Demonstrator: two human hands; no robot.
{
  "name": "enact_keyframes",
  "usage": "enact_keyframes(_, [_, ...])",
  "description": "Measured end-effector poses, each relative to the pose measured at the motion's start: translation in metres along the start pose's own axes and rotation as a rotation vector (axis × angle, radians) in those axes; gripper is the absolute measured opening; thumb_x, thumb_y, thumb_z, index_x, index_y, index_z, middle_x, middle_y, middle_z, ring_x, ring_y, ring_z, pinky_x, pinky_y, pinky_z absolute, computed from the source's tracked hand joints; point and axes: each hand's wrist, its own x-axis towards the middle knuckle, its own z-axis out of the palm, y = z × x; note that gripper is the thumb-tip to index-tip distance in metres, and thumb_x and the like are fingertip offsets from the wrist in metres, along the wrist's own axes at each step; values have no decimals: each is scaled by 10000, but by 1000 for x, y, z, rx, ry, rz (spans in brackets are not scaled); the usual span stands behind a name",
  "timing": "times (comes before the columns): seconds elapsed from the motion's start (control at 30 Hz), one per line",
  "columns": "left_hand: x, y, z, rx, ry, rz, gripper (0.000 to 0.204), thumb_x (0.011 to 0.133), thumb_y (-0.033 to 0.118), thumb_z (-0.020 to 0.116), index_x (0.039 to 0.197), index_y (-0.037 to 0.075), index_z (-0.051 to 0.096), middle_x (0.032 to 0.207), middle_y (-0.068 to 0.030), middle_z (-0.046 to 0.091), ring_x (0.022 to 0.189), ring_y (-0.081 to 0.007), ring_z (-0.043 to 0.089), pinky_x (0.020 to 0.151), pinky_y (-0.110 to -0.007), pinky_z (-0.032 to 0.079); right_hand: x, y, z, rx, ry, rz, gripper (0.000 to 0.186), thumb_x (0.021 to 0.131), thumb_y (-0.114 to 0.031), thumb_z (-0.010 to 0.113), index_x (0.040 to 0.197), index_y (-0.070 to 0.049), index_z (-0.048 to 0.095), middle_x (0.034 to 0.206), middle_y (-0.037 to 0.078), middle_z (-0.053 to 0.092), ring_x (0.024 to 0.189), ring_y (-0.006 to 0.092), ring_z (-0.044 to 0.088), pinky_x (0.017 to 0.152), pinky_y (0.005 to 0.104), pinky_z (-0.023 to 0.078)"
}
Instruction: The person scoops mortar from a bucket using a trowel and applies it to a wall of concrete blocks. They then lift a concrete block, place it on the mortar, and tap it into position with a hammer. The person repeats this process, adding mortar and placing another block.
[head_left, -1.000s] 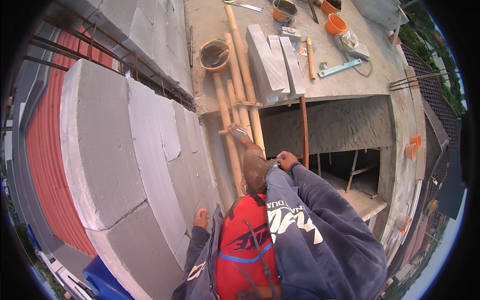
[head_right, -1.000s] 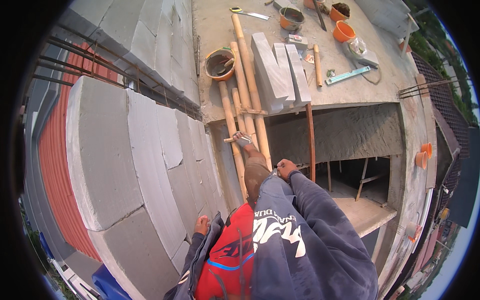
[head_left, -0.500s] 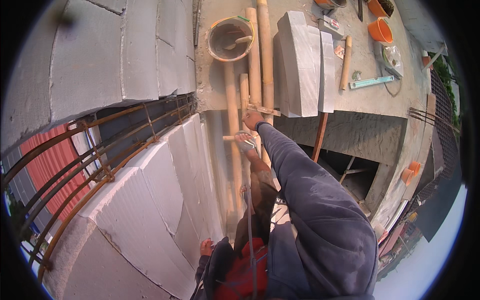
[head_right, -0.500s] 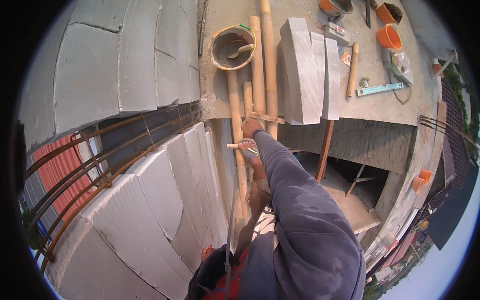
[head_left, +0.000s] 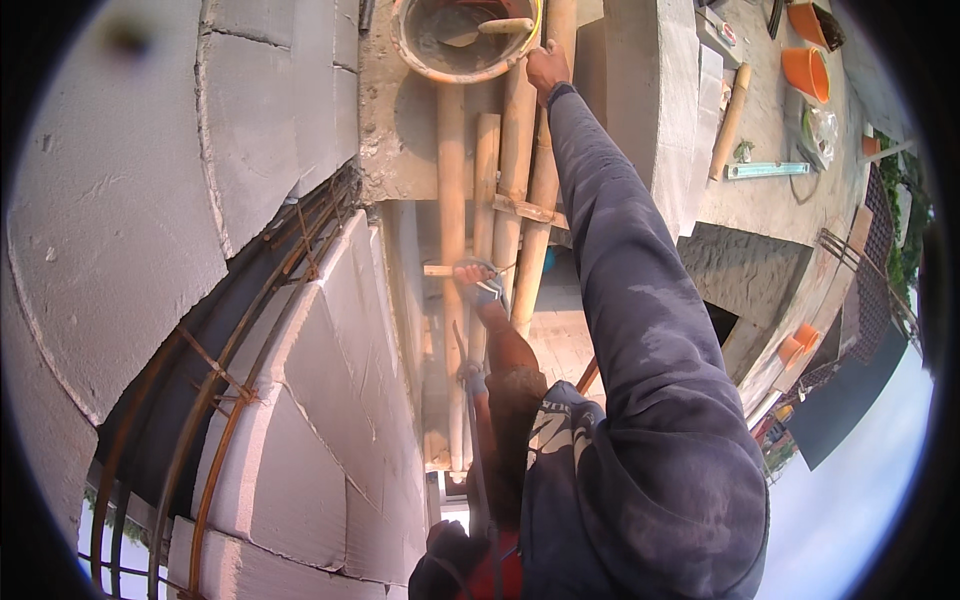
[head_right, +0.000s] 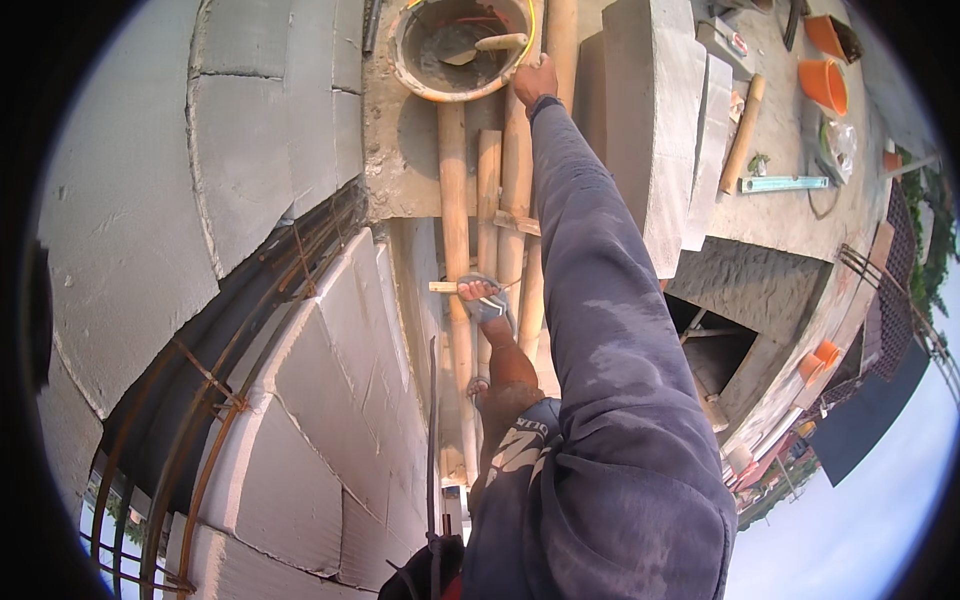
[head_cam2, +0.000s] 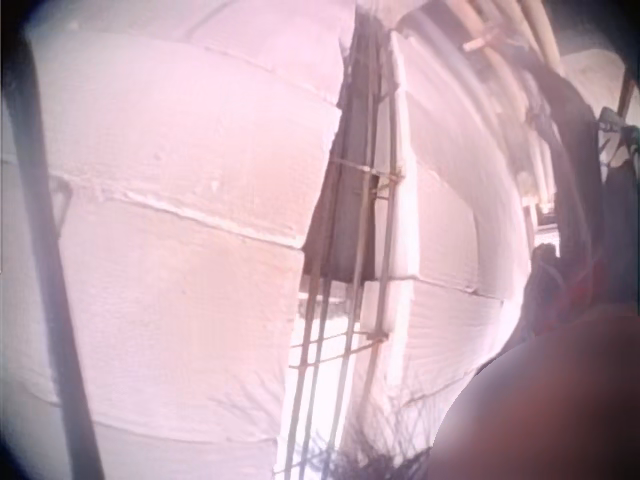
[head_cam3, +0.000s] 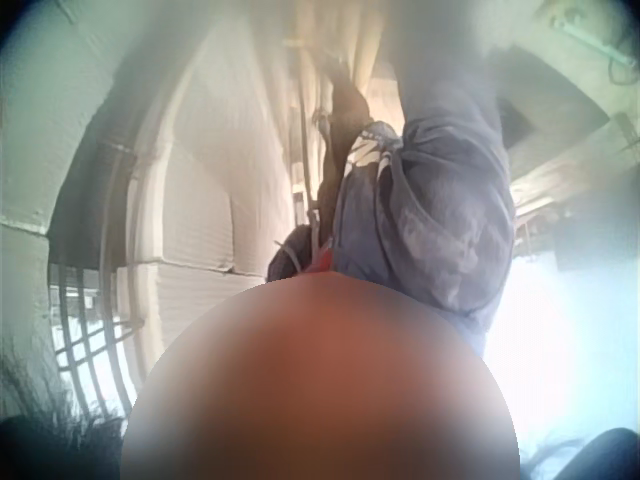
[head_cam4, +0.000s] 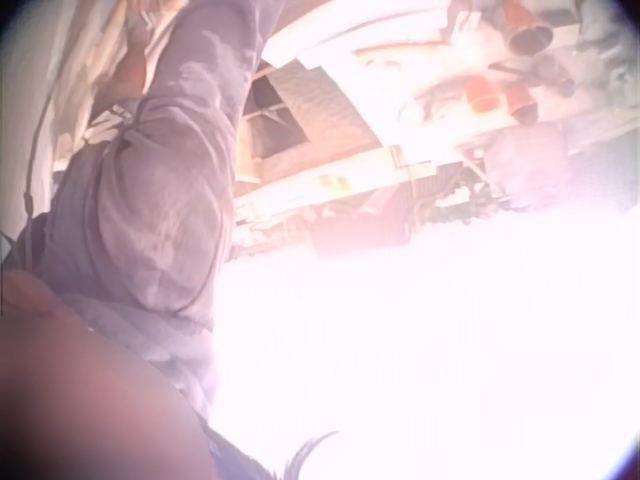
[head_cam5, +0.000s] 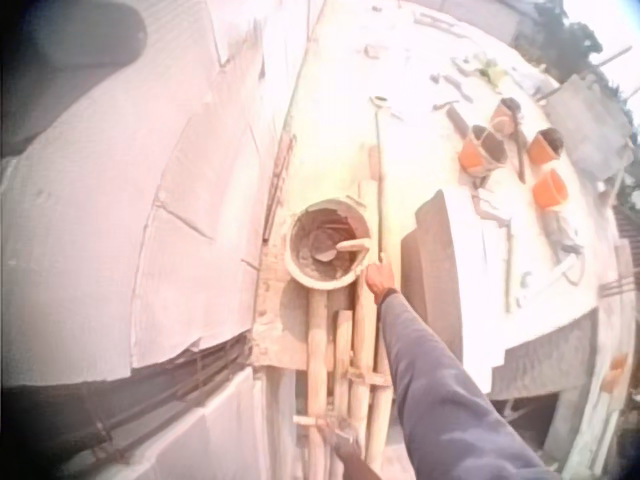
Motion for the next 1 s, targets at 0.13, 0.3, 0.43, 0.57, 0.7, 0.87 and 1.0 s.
enact_keyframes(0.13, [17,14,15,8,-6,-38,327,1083,327,649,1288,73,653,1117,-100,717,969,-229,727,795,-405,595,59,8,-3,84,-6,-12,865,955,-213,644,1689,9,244,1623,253,515,1478,321,529,1203,380,409])
enact_keyframes(0.3, [20,18,39,-22,4,-68,329,1084,328,649,1288,70,654,1121,-102,718,975,-228,726,804,-404,594,52,-22,17,143,-28,-28,956,948,-232,710,1710,-26,170,1619,251,499,1472,303,510,1180,400,414])
enact_keyframes(0.43, [28,36,28,17,-13,-46,331,1084,328,650,1288,68,655,1124,-104,718,980,-227,724,811,-403,593,93,-5,9,47,105,-87,718,933,-300,767,1551,-49,502,1414,242,670,1326,355,607,1139,425,456])
enact_keyframes(0.57, [20,28,43,-8,-17,-32,333,1084,328,650,1289,66,656,1127,-106,719,985,-227,723,819,-401,592,29,-70,31,-471,112,-301,406,910,-410,805,1126,-66,788,1163,227,778,1157,399,684,1062,443,512])
enact_keyframes(0.7, [21,38,23,22,-26,35,334,1085,328,650,1289,64,657,1130,-108,719,990,-226,722,826,-400,592,-10,-108,41,-483,-238,-413,462,911,-493,777,1051,-52,778,1071,239,776,1024,399,750,950,474,569])
enact_keyframes(0.87, [16,32,3,32,-47,132,337,1085,329,651,1289,61,658,1134,-110,720,996,-226,720,835,-399,591,-137,-169,18,-441,-293,-329,437,920,-466,769,996,-36,764,1016,252,769,1020,428,742,910,493,561])
enact_keyframes(1.0, [25,22,-13,46,-82,288,338,1086,329,651,1289,59,659,1138,-112,720,1001,-225,719,842,-397,590,-267,-213,-66,-366,-320,-450,501,948,-443,775,772,-3,611,765,232,663,750,424,665,702,499,495])
